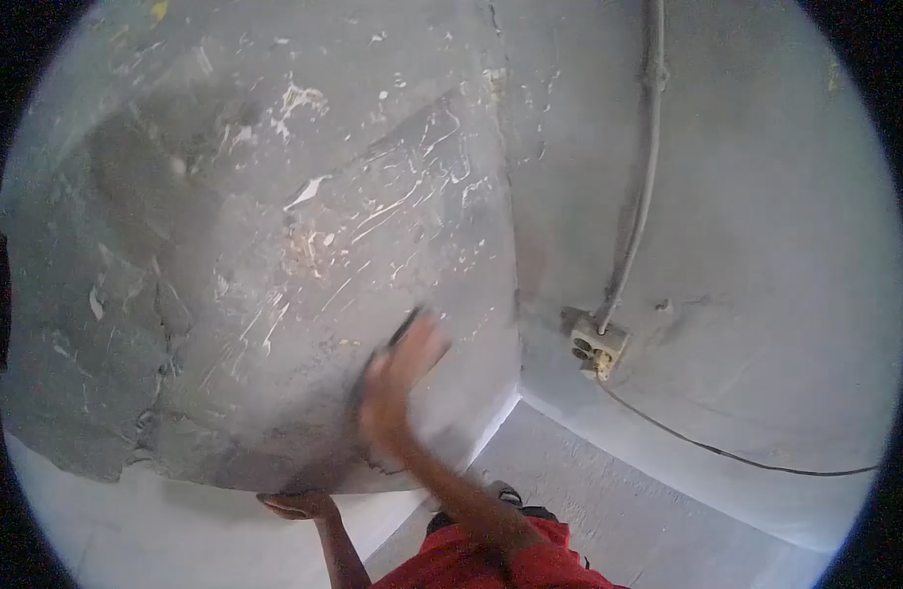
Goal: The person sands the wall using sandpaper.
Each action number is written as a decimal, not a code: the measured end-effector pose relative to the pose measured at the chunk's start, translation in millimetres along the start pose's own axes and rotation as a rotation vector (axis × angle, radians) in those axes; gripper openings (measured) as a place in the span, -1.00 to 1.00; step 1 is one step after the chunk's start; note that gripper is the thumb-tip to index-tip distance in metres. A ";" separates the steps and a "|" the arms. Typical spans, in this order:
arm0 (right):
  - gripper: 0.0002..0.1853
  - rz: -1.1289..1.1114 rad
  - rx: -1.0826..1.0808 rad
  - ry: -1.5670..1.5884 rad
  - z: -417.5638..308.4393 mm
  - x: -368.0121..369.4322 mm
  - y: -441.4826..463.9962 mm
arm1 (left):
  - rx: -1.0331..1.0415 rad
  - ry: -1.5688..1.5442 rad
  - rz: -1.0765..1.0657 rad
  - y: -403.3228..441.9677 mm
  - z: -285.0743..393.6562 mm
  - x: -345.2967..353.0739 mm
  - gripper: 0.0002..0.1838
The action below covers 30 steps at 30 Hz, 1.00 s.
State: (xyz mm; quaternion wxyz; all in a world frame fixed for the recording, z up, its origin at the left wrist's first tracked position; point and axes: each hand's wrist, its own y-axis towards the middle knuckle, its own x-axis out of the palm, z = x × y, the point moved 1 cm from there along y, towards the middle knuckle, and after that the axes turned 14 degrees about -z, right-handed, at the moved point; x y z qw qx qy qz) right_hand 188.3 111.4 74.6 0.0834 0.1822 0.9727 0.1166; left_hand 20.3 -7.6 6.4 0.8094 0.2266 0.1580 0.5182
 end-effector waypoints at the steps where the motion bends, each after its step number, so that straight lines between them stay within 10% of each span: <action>1: -0.36 0.042 -0.036 0.233 6.8 -30.7 47.6 | 0.009 -0.027 0.024 2.7 -1.8 -2.0 -0.41; 5: -0.38 0.140 -0.064 0.121 42.5 -34.3 75.4 | 0.167 0.462 0.067 -0.7 -107.5 -25.3 -0.44; 8: -0.38 -0.059 0.081 -0.132 29.2 15.6 -17.0 | 0.093 -0.008 0.035 0.5 -1.7 0.5 -0.45; 11: -0.41 -0.161 -0.280 -0.024 20.6 21.0 -54.4 | 0.154 0.075 0.009 4.9 -12.3 -4.4 -0.46; 17: -0.36 0.094 -0.141 0.112 68.6 -41.9 93.2 | 0.108 0.023 0.102 2.5 0.2 4.5 -0.50; 24: -0.38 -0.103 -0.104 -0.200 15.8 9.6 -53.2 | 0.136 -0.013 0.026 3.5 3.0 1.7 -0.46; 28: -0.39 -0.054 0.077 -0.331 48.4 -17.8 21.4 | 0.154 -0.089 0.048 1.7 -25.2 1.4 -0.43; 30: -0.39 0.099 -0.078 0.229 90.3 -31.7 87.3 | 0.125 -0.210 0.052 0.4 -31.4 4.4 -0.42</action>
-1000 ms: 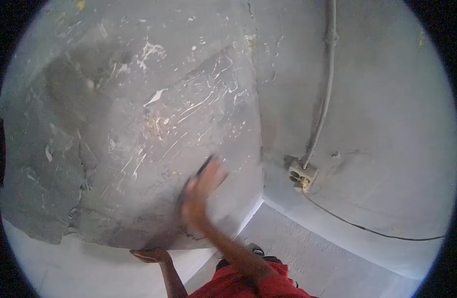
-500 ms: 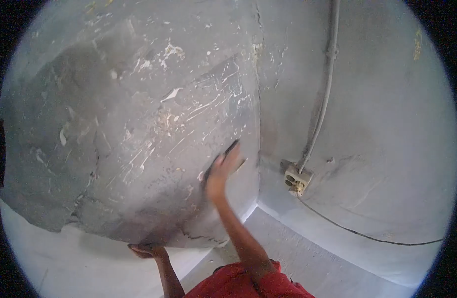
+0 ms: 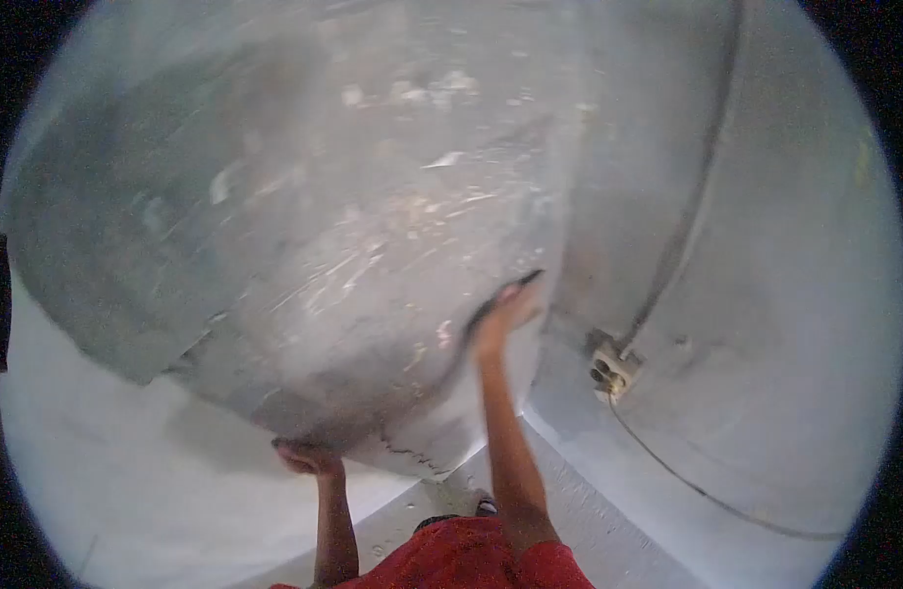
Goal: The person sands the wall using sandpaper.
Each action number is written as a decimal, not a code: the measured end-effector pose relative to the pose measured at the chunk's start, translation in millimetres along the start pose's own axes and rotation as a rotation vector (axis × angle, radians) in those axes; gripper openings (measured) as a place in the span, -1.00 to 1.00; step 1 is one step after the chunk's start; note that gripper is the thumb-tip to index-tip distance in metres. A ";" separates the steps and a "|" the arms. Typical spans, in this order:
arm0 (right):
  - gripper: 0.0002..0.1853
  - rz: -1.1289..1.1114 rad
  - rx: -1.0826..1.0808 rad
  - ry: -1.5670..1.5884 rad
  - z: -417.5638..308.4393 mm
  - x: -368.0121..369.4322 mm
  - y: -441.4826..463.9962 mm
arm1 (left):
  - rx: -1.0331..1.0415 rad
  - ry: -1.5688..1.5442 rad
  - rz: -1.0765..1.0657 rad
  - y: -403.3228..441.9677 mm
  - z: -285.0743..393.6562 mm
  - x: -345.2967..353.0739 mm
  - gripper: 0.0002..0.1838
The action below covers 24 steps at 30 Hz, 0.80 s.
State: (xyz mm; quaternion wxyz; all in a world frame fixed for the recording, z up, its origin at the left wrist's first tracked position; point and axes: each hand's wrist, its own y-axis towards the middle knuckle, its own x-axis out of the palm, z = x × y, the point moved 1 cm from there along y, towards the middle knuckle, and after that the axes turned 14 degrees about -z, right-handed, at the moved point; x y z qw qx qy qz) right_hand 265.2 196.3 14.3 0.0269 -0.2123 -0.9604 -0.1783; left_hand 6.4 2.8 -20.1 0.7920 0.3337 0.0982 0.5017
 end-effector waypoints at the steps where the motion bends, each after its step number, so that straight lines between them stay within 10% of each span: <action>1: -0.38 0.025 -0.073 0.039 8.6 -16.2 22.0 | -0.018 0.068 -0.073 -3.1 0.0 -3.3 -0.44; 4: -0.31 -0.097 0.005 0.244 73.4 -29.4 37.0 | 0.375 0.612 0.011 -21.5 -53.2 -4.5 -0.53; 5: -0.29 -0.145 0.111 0.405 53.4 -15.4 10.2 | 0.070 -0.001 -0.133 -23.0 -49.8 -1.3 -0.66; 9: -0.22 -0.276 0.257 0.253 23.7 25.1 -96.7 | 0.407 0.159 -0.130 5.2 8.8 9.3 -0.74; 15: -0.22 -0.113 -0.084 0.057 -29.4 25.0 -37.3 | 0.208 -0.028 -0.420 26.1 59.4 -5.7 -0.69; 19: -0.18 -0.267 0.195 0.370 -43.1 7.5 -18.2 | 0.198 -0.040 -0.366 21.6 57.8 1.9 -0.64; 24: -0.23 -0.390 0.016 0.152 23.0 42.6 -152.6 | 0.146 -0.038 -0.368 16.9 57.8 -1.3 -0.70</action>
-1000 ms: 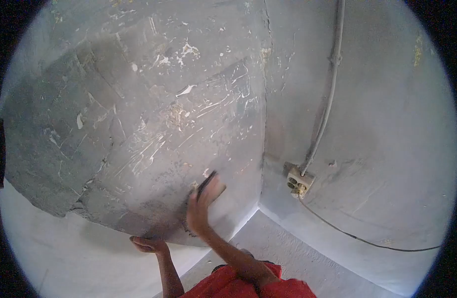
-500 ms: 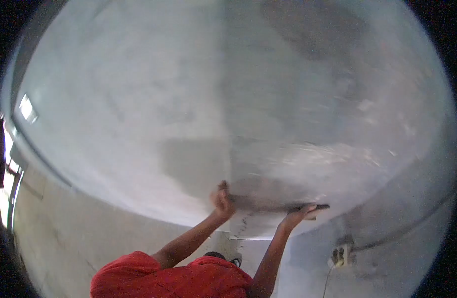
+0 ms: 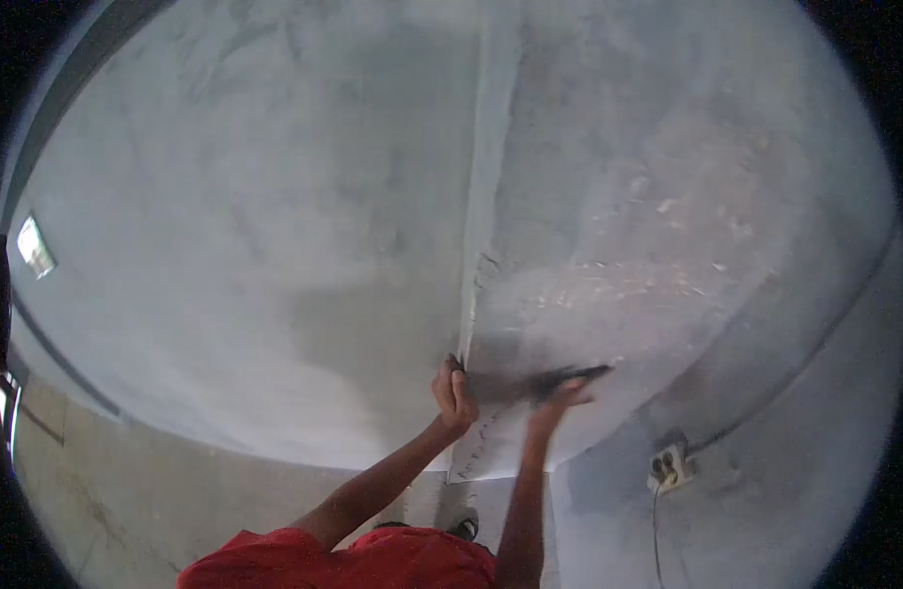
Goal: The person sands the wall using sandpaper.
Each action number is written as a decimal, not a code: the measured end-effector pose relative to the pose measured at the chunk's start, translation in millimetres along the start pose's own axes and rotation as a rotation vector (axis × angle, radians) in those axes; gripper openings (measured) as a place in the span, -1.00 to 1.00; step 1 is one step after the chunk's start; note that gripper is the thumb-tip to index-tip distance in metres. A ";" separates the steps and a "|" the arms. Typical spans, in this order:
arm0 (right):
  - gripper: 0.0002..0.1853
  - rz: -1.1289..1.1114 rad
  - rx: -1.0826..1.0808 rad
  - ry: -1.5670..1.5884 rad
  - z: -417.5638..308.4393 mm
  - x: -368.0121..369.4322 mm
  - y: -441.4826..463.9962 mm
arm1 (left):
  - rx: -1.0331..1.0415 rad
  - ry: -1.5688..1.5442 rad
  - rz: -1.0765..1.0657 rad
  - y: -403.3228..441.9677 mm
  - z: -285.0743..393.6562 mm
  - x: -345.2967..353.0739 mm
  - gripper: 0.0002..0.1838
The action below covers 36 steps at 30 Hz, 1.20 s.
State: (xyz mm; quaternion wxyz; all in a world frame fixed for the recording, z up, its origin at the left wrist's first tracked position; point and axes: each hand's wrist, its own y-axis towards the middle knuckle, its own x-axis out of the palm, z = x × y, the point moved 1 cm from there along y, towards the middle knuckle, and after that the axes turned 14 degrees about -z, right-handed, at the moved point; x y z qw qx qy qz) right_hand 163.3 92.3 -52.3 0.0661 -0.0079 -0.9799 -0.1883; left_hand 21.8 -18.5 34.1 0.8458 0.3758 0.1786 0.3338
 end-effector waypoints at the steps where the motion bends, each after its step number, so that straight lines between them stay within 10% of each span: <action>1: -0.25 -0.025 0.037 -0.169 -5.7 11.1 -23.8 | 0.010 -0.033 -0.033 1.9 5.7 -3.2 -0.70; 10: -0.17 0.212 0.502 0.241 -86.9 7.2 -158.0 | -0.186 -0.176 -0.491 -12.0 30.7 -56.7 -0.73; 17: -0.26 0.464 0.485 0.224 -78.6 -50.4 -265.1 | -0.618 -0.667 -0.368 -93.2 27.4 -83.6 -0.75; 36: -0.37 0.473 0.343 0.673 -81.9 -37.8 -230.1 | -0.621 -0.540 -0.523 -76.3 5.1 -110.0 -0.63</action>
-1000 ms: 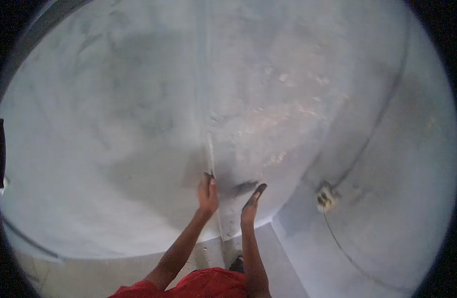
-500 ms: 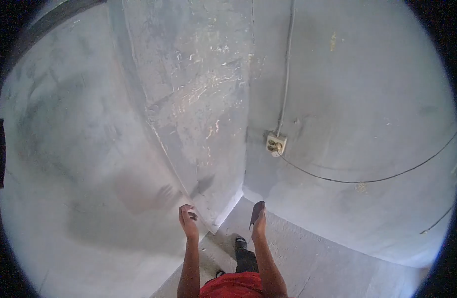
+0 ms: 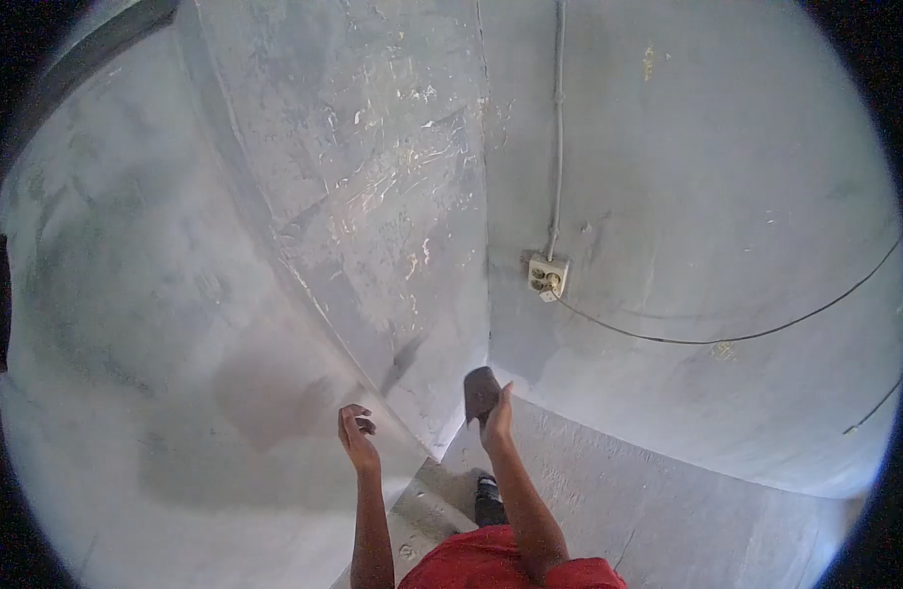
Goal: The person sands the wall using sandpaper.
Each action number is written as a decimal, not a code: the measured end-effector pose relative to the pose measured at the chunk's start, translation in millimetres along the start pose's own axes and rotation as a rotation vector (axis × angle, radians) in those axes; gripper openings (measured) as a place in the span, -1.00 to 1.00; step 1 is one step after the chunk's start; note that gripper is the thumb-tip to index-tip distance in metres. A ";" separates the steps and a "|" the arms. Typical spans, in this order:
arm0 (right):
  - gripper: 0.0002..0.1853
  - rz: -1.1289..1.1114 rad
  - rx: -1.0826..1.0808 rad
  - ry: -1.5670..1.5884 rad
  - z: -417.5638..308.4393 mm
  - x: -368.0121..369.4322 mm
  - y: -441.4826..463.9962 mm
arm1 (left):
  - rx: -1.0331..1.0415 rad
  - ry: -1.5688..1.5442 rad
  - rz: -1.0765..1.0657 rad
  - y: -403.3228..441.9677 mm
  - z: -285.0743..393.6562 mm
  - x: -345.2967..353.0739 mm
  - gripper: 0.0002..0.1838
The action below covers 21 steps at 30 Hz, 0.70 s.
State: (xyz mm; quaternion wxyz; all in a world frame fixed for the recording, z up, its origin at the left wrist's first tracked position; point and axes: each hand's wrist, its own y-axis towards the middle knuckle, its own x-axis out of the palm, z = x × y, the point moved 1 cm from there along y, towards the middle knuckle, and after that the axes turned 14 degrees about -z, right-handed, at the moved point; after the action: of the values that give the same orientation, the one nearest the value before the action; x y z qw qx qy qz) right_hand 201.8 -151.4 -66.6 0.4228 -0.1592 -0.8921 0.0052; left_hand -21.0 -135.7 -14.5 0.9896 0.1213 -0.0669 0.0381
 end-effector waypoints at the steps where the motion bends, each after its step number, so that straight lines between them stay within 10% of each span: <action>1: -0.36 -0.031 -0.005 0.026 5.2 11.4 7.9 | 0.016 0.012 -0.010 3.7 4.8 -1.5 -0.63; 8: -0.31 -0.084 -0.074 -0.510 64.2 69.9 67.6 | 0.274 -0.044 0.091 55.0 49.5 17.5 -0.65; 11: -0.30 -0.250 -0.457 -1.069 39.2 144.1 67.3 | 0.385 -0.003 0.116 87.7 61.5 34.2 -0.63; 21: -0.36 0.052 -0.480 -0.901 -5.1 172.8 234.0 | 0.575 0.481 0.472 142.1 12.1 47.1 -0.55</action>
State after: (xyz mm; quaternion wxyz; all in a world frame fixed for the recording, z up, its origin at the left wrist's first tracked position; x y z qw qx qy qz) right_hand 168.9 120.0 33.1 -0.0523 -0.2560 -0.9576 -0.1212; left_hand 11.0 1.5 37.2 0.8672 0.3607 0.1527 0.3075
